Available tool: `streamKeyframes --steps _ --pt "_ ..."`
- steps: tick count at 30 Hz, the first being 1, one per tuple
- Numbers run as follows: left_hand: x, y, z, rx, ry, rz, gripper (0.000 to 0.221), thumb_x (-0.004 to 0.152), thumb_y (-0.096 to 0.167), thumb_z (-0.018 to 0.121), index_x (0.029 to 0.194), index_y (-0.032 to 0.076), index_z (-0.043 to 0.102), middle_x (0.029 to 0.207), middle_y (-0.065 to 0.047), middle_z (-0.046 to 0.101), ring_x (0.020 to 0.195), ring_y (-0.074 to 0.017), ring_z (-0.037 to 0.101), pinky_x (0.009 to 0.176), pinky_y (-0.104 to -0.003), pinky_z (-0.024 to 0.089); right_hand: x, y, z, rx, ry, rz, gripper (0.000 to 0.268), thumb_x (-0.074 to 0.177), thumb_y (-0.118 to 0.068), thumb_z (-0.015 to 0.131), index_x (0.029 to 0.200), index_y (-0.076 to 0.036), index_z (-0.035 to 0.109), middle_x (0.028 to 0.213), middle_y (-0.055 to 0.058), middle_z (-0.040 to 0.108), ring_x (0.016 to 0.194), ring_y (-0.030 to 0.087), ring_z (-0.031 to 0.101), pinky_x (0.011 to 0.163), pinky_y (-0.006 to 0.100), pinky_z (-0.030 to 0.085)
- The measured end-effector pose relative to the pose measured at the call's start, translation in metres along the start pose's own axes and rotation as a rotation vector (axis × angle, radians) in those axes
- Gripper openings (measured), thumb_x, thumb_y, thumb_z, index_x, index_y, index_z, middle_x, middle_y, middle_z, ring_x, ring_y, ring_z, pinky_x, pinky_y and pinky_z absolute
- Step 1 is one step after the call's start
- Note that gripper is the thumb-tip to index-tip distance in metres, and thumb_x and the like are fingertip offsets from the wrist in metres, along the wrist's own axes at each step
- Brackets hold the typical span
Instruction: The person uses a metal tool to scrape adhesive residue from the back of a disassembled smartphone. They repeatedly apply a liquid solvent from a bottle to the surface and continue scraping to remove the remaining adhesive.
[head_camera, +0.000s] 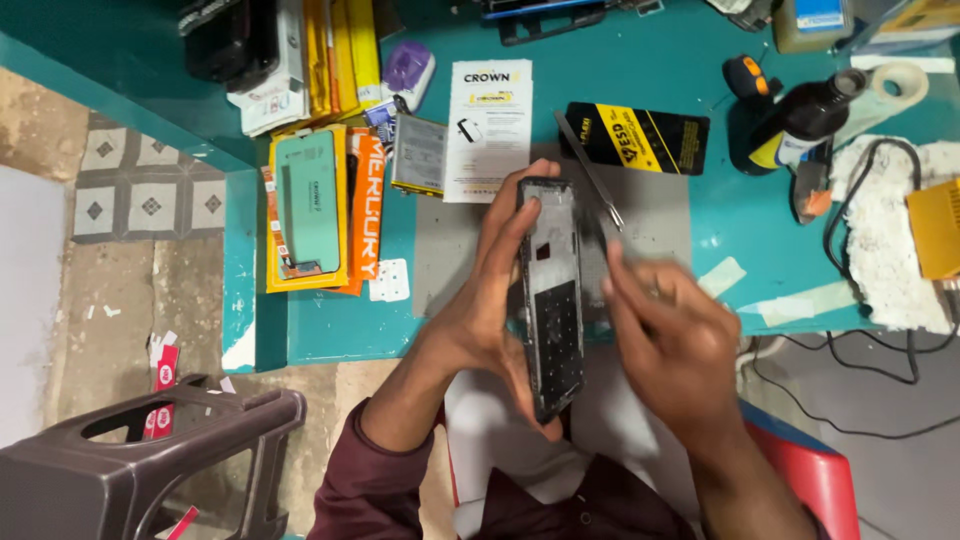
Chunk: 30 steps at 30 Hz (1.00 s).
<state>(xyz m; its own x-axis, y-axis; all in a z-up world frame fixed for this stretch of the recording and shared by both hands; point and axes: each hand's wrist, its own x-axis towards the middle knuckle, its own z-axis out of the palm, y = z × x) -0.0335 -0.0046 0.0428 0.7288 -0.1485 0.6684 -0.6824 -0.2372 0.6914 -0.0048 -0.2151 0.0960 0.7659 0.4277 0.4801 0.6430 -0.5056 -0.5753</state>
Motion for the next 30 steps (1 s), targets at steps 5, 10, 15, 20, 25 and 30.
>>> streamKeyframes --steps 5,10,15,20,25,30 --pt "0.0 -0.005 0.003 -0.018 0.004 -0.003 0.162 0.035 0.067 0.094 0.168 0.025 0.011 0.172 -0.017 0.011 0.158 -0.0345 0.017 0.131 -0.047 0.021 -0.04 -0.013 -0.016 -0.005 -0.13 0.141 0.033 0.082 -0.004 0.077 0.115 -0.006 0.077 0.083 0.007 0.071 0.056 0.009 0.063 0.046 0.027 0.048" --pt "0.002 0.008 0.008 -0.091 -0.119 -0.008 0.166 0.034 0.069 0.094 0.168 0.02 0.008 0.172 -0.018 0.01 0.158 -0.0362 0.017 0.131 -0.048 0.021 0.006 0.017 -0.005 -0.024 0.041 0.012 0.032 0.093 0.004 0.074 0.124 -0.002 0.075 0.094 0.01 0.071 0.067 0.012 0.065 0.057 0.028 0.05" --pt "0.004 0.009 0.0 -0.107 -0.082 -0.008 0.169 0.029 0.07 0.09 0.168 0.018 0.008 0.171 -0.018 0.013 0.158 -0.0341 0.018 0.131 -0.046 0.02 0.017 0.022 -0.012 0.085 0.168 -0.04 0.032 0.101 0.009 0.075 0.131 0.0 0.071 0.102 0.012 0.07 0.075 0.012 0.066 0.064 0.025 0.052" --pt "-0.004 0.003 0.005 -0.394 -0.009 -0.054 0.165 0.029 0.066 0.085 0.17 0.02 0.014 0.169 -0.013 0.017 0.158 -0.0286 0.022 0.132 -0.043 0.022 0.016 0.039 -0.007 0.062 0.141 -0.195 0.03 0.097 0.009 0.078 0.124 -0.002 0.073 0.108 0.013 0.07 0.081 0.014 0.07 0.065 0.025 0.056" --pt "-0.004 0.008 0.007 -0.616 0.12 -0.119 0.15 0.042 0.064 0.089 0.166 0.017 0.019 0.169 -0.019 0.017 0.157 -0.0335 0.027 0.131 -0.05 0.027 0.011 0.051 -0.009 -0.009 -0.044 -0.229 0.038 0.084 0.013 0.076 0.119 -0.001 0.077 0.101 0.014 0.074 0.075 0.017 0.07 0.061 0.029 0.054" --pt "0.001 0.014 -0.003 -0.669 0.232 -0.155 0.139 0.055 0.067 0.088 0.162 0.013 0.019 0.172 -0.026 0.017 0.158 -0.0417 0.028 0.128 -0.056 0.029 0.006 0.054 -0.01 0.14 0.017 -0.177 0.034 0.092 0.011 0.072 0.123 -0.002 0.073 0.105 0.012 0.072 0.088 0.016 0.073 0.073 0.025 0.06"
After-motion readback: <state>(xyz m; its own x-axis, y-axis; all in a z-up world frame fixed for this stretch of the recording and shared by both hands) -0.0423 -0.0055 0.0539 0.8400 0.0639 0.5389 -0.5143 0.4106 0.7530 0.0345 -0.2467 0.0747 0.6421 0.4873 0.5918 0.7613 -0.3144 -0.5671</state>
